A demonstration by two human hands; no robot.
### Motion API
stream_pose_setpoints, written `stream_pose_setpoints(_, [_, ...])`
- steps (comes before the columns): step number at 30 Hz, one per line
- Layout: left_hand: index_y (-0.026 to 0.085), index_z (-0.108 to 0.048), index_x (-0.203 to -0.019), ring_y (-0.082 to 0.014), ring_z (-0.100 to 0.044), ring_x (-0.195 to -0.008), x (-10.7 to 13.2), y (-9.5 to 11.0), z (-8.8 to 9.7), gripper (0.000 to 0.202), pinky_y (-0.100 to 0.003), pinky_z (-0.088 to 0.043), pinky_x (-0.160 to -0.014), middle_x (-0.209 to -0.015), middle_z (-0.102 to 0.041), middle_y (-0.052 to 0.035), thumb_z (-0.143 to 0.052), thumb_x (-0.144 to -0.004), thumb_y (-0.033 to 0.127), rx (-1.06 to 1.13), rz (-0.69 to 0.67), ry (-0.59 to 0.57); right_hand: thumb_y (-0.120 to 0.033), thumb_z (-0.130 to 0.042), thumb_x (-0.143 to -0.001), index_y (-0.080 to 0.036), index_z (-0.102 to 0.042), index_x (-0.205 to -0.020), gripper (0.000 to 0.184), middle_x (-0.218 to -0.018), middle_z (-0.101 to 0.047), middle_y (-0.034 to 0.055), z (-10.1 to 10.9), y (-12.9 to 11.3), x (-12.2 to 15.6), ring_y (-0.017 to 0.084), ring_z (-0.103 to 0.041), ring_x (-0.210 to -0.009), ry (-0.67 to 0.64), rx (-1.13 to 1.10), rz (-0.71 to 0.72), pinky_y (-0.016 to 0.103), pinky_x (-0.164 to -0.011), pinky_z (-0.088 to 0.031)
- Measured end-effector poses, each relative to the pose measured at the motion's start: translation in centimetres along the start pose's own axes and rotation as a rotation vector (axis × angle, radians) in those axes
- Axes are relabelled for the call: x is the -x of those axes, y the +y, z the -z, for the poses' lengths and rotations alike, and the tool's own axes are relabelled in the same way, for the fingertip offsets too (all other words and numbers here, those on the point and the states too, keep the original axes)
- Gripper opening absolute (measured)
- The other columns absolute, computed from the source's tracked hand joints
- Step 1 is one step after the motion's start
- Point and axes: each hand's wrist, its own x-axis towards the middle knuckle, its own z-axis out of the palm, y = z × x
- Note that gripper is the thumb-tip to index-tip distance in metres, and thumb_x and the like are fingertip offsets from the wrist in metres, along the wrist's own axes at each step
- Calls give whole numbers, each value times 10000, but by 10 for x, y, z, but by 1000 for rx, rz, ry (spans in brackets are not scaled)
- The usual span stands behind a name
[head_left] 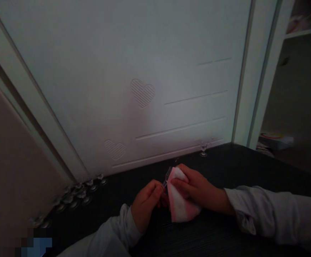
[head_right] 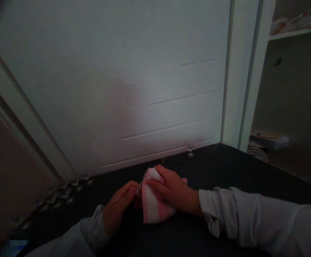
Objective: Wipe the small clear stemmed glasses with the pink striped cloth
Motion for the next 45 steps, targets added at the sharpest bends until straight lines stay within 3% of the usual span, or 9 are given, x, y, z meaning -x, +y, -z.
stream_pose_setpoints(4, [145,-488,-845,-116,-463,-598,0,0,0,291,-242,-346,-535,-705,-527,-12,-417,-797,423,-11,17,59,-321,-372,-843,-176,-436,-716,203,-647,-450,-27,-1,2,-1,110,-433,-581,10,-16,-4,232,-548,-359])
stream_pose_setpoints(10, [173,-468,-911,-143,-507,-739,-1,-6,1,268,-275,-390,-663,-818,-534,-20,-603,-699,269,-90,-26,62,-333,-359,-844,-173,-445,-708,227,-649,-463,-16,-2,0,-2,119,-440,-587,28,-12,-22,241,-550,-365])
stream_pose_setpoints(17, [167,-481,-911,-141,-511,-737,-1,-9,1,221,-268,-400,-659,-814,-547,-17,-562,-731,265,-40,2,56,-265,-476,-787,-173,-498,-797,95,-730,-520,-6,-1,0,-2,136,-489,-670,17,14,1,247,-613,-379])
stream_pose_setpoints(21, [149,-492,-929,-122,-500,-644,0,-6,2,227,-260,-393,-600,-775,-550,-19,-487,-778,319,-56,23,6,-271,-524,-756,-171,-500,-862,147,-771,-541,1,-1,2,-2,142,-502,-699,20,11,-5,248,-626,-381])
stream_pose_setpoints(26, [145,-503,-943,-112,-467,-574,1,-3,1,254,-248,-362,-550,-649,-516,6,-411,-814,343,-164,32,14,-304,-417,-818,-175,-453,-707,174,-649,-476,-20,-1,4,-1,120,-450,-592,21,62,-15,236,-550,-352])
stream_pose_setpoints(31, [150,-494,-961,-118,-457,-575,1,-3,0,274,-243,-355,-535,-647,-513,3,-378,-828,360,-196,26,33,-335,-328,-855,-178,-438,-710,240,-647,-477,-9,-2,5,-2,128,-447,-590,40,64,-7,250,-561,-359])
stream_pose_setpoints(38, [149,-478,-985,-122,-458,-579,0,-8,2,283,-251,-363,-550,-642,-507,-1,-350,-844,359,-178,3,74,-197,-431,-805,-173,-482,-800,56,-739,-524,-2,0,1,-1,127,-485,-668,16,30,76,235,-621,-382])
stream_pose_setpoints(42, [138,-479,-964,-124,-460,-582,-1,-8,2,248,-249,-368,-544,-642,-502,-3,-362,-833,314,-144,10,65,-176,-503,-754,-169,-511,-819,67,-764,-542,2,-1,2,-1,130,-502,-702,19,18,98,235,-648,-395])
stream_pose_setpoints(45, [151,-507,-924,-128,-478,-622,-1,-5,2,186,-250,-385,-568,-701,-519,-10,-400,-812,254,-193,9,66,-145,-493,-740,-170,-535,-791,71,-741,-526,9,-1,2,2,127,-489,-678,-19,117,225,229,-614,-394])
